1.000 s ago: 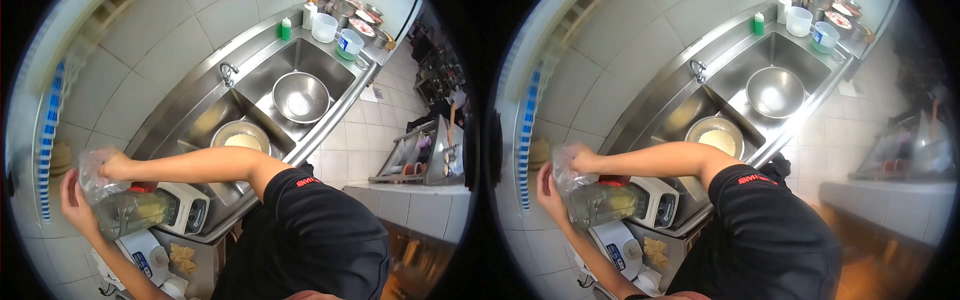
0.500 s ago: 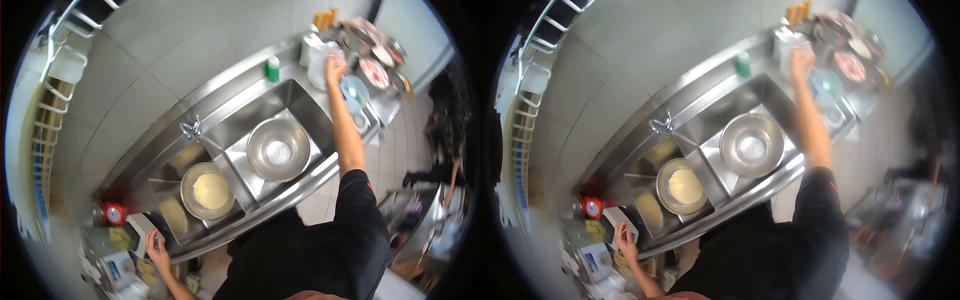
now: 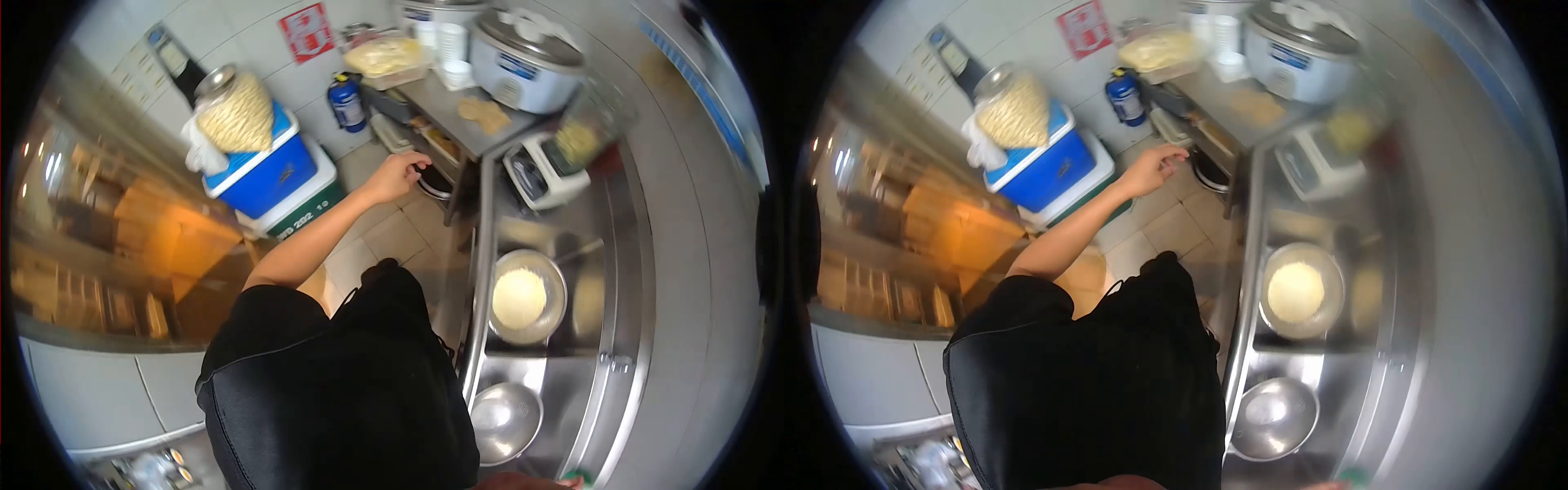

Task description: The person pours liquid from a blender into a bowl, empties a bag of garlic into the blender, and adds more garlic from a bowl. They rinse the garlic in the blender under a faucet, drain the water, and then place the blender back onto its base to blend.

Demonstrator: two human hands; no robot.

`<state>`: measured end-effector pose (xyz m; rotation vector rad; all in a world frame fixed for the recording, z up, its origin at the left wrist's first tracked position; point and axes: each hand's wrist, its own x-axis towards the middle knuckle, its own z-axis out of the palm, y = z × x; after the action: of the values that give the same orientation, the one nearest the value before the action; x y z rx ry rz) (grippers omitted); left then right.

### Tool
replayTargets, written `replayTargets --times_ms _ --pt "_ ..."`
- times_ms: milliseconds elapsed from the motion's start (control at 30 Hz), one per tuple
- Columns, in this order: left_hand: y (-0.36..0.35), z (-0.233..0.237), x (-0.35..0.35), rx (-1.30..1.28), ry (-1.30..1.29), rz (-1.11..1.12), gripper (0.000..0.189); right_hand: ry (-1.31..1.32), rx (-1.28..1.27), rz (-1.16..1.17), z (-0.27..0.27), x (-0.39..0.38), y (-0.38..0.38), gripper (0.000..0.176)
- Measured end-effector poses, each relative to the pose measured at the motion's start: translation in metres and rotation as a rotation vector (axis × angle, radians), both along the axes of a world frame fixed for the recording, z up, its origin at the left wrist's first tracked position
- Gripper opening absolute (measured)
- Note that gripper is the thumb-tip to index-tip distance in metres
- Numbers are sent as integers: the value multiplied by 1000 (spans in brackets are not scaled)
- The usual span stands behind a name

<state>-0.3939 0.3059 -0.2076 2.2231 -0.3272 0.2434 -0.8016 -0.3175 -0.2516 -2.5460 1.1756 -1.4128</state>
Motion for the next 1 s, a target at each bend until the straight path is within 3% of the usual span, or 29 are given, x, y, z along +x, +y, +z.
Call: replayTargets --times_ms 67,100,133,167,267,300,367,433,467,567,600,633,667,700,767,833,867,900,933,1000 --pt "64 -13 -11 -112 -42 222 30 26 242 396 -9 98 66 26" --pt "81 -13 -20 -139 -28 306 29 -33 519 571 -13 149 99 21" --pt "110 -15 -24 -146 -36 357 29 21 431 695 -27 201 126 22" --pt "146 -16 -29 -227 -66 455 29 -56 703 947 -11 252 185 22" --pt "277 -20 -40 -436 -263 713 25 163 700 1337 9 379 343 20" --pt "320 -8 -48 -507 -285 799 25 172 926 1456 23 411 412 22" --pt "407 -3 -57 -527 -491 911 24 382 1014 1674 47 474 538 32" --pt "489 0 -68 -263 -492 1150 17 581 1232 1871 61 523 670 39" --pt "517 9 -71 -245 -548 1156 15 665 1204 2022 68 543 745 40" --pt "588 27 -70 -122 -528 1203 19 937 1046 2166 100 579 956 39" --pt "604 32 -67 60 -455 1180 23 961 895 2148 108 586 1017 41" --pt "618 38 -62 240 -379 1145 28 762 667 2270 74 625 1086 47" --pt "629 40 -55 240 -375 1165 28 810 475 2237 87 626 1134 45" --pt "636 39 -48 144 -269 1136 31 854 285 2187 98 625 1171 43" --pt "643 43 -34 46 -157 1103 35 862 222 2113 75 653 1238 33" --pt "644 49 -28 114 -64 1078 40 800 501 2194 73 696 1272 26" --pt "646 48 -26 118 -49 1069 40 736 331 2161 96 705 1259 29" --pt "647 47 -21 313 -64 1095 42 670 165 2107 128 712 1239 33" --pt "648 45 -8 503 -89 1093 45 675 183 2065 135 723 1223 33" --pt "676 23 4 629 307 1043 53 517 989 2213 140 763 1161 45"
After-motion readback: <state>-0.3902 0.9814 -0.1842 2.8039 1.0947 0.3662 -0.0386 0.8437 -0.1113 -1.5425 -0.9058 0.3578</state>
